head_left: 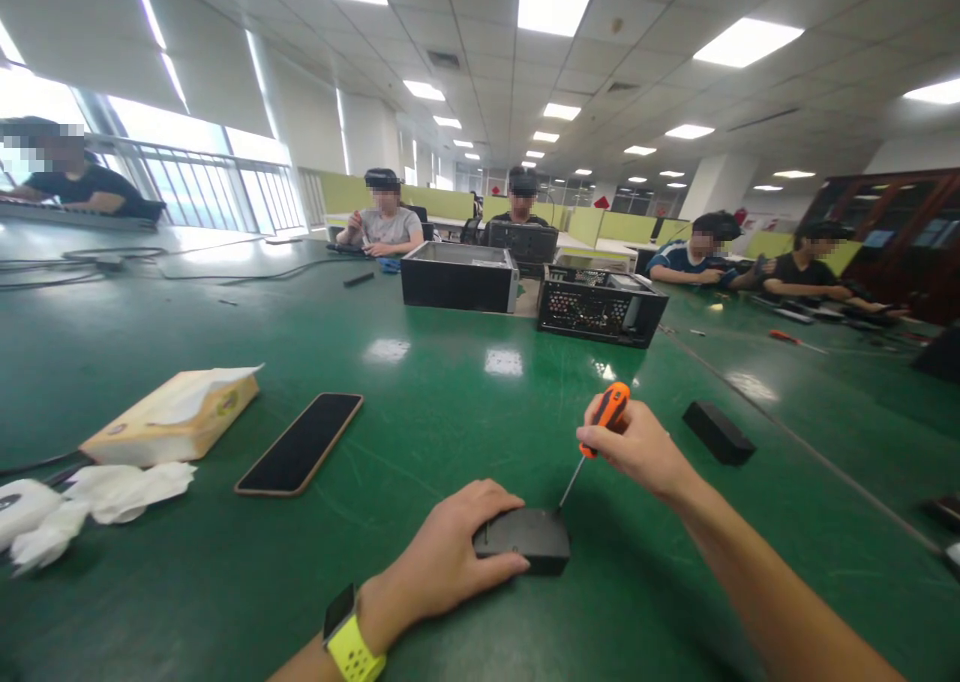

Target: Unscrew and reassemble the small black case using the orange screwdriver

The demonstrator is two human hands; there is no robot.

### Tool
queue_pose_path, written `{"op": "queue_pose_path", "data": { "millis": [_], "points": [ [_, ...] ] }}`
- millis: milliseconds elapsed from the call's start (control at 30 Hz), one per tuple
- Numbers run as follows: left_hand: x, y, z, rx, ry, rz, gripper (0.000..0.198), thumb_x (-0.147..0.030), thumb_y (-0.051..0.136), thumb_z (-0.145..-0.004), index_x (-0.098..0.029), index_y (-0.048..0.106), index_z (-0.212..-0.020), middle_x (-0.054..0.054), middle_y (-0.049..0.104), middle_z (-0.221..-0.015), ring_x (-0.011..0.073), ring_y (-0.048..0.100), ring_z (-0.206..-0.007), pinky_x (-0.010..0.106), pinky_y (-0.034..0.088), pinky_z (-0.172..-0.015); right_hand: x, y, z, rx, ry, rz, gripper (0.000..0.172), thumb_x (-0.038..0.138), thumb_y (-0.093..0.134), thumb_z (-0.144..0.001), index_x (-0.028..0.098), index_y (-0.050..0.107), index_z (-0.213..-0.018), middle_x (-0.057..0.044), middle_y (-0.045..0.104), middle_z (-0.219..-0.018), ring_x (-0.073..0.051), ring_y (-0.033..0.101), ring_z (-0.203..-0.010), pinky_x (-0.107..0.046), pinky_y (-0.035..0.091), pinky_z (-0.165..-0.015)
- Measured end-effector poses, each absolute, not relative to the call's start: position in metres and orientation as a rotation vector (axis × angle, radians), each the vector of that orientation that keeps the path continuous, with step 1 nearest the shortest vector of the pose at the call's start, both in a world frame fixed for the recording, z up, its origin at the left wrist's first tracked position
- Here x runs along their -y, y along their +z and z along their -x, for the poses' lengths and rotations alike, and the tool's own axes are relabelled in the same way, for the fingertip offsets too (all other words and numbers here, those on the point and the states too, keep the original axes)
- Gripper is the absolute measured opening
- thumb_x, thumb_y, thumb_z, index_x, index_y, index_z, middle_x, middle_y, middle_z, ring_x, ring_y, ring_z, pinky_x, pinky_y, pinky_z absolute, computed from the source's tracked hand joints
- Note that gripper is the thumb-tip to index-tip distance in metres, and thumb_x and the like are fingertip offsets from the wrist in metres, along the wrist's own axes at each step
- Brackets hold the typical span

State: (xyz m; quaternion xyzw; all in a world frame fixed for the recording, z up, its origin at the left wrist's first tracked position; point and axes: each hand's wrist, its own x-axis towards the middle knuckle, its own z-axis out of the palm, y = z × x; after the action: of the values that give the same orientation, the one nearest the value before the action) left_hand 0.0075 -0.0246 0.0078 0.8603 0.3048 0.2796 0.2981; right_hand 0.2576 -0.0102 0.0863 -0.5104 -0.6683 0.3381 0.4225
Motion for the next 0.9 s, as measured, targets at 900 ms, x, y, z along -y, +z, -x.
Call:
{"op": "queue_pose_path", "data": {
  "millis": [900],
  "points": [
    [0.0246, 0.0076, -0.0075, -0.857, 0.768, -2.283, 0.035, -0.034, 0.076, -0.08, -0.023, 0.064, -0.111, 0.005, 0.068, -0.105, 0.0242, 0.062, -0.096, 0.034, 0.047, -0.086, 0.0129, 0.0866, -0.256, 1.789, 0.796, 1.293, 0.019, 0.033, 0.068, -0.077, 0.017, 0.061, -0.068, 0.004, 0.053, -0.054, -0.009, 0.045, -0.048, -0.021, 0.035, -0.046]
  ]
}}
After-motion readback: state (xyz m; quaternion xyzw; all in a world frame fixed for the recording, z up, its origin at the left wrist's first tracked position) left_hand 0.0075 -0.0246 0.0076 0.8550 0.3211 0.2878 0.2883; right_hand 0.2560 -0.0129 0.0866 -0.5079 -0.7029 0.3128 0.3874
